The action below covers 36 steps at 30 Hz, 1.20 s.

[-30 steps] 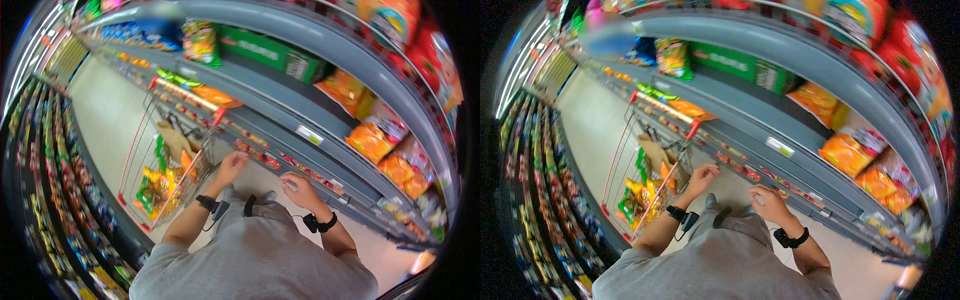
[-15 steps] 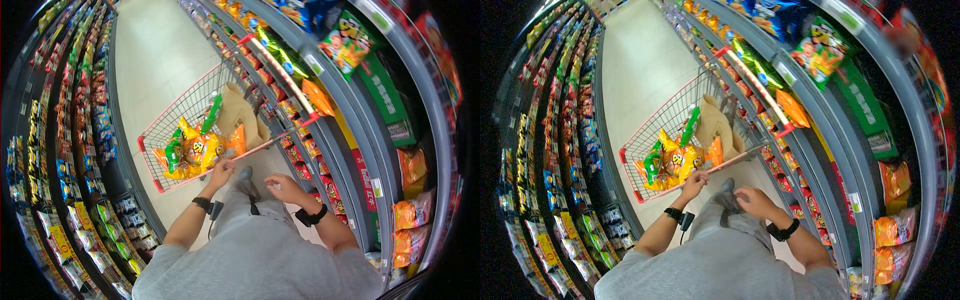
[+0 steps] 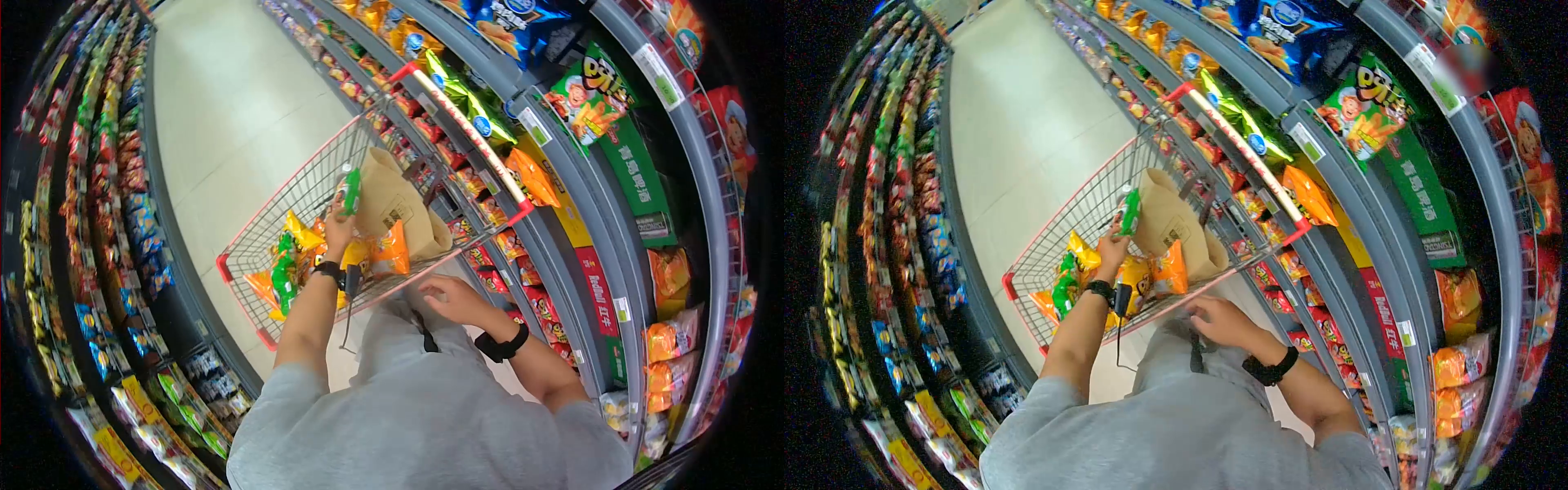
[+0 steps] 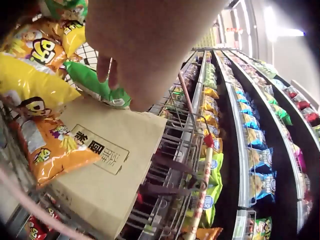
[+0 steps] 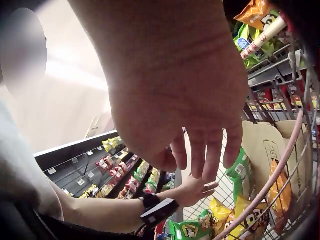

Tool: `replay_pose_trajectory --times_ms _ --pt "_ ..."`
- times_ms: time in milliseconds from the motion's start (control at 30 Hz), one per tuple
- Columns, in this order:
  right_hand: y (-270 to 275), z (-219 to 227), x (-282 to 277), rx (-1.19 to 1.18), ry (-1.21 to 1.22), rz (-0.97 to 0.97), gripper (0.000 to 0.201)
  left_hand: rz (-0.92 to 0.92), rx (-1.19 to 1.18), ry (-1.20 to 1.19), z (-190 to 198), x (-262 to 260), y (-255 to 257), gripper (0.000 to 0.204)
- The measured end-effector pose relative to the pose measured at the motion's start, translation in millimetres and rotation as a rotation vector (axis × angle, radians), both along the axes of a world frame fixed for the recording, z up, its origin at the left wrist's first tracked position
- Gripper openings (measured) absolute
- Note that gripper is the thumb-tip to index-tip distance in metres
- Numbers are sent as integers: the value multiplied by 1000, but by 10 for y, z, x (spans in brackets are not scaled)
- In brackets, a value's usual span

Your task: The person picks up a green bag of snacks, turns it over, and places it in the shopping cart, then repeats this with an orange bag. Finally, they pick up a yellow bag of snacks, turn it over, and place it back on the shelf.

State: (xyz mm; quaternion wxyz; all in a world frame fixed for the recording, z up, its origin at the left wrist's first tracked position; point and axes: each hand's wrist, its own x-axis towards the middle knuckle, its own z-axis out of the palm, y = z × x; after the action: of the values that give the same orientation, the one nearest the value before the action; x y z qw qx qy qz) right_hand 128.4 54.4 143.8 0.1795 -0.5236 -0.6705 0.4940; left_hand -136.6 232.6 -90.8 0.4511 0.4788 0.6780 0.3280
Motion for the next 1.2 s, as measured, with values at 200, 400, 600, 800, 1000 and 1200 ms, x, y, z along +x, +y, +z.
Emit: replay_pose_trajectory --times_ms 200,400,600,800,1000,1200 --pt "-243 5 347 -35 -47 -171 24 210 -285 -455 -329 136 326 49" --pt "-434 90 487 -26 -58 -290 24 160 -319 -519 -419 58 352 41" --pt "-489 68 480 -6 -55 -296 23 260 -81 -428 -554 -135 237 19" --pt "-407 -117 433 -99 188 -329 20 -56 30 -460 1090 -72 -256 9" --pt "-89 -17 486 -658 1002 -499 55 -637 216 -347 2822 134 -852 8" --pt "35 419 739 -518 1319 -730 68 -1212 516 -253 3226 504 -1066 16"
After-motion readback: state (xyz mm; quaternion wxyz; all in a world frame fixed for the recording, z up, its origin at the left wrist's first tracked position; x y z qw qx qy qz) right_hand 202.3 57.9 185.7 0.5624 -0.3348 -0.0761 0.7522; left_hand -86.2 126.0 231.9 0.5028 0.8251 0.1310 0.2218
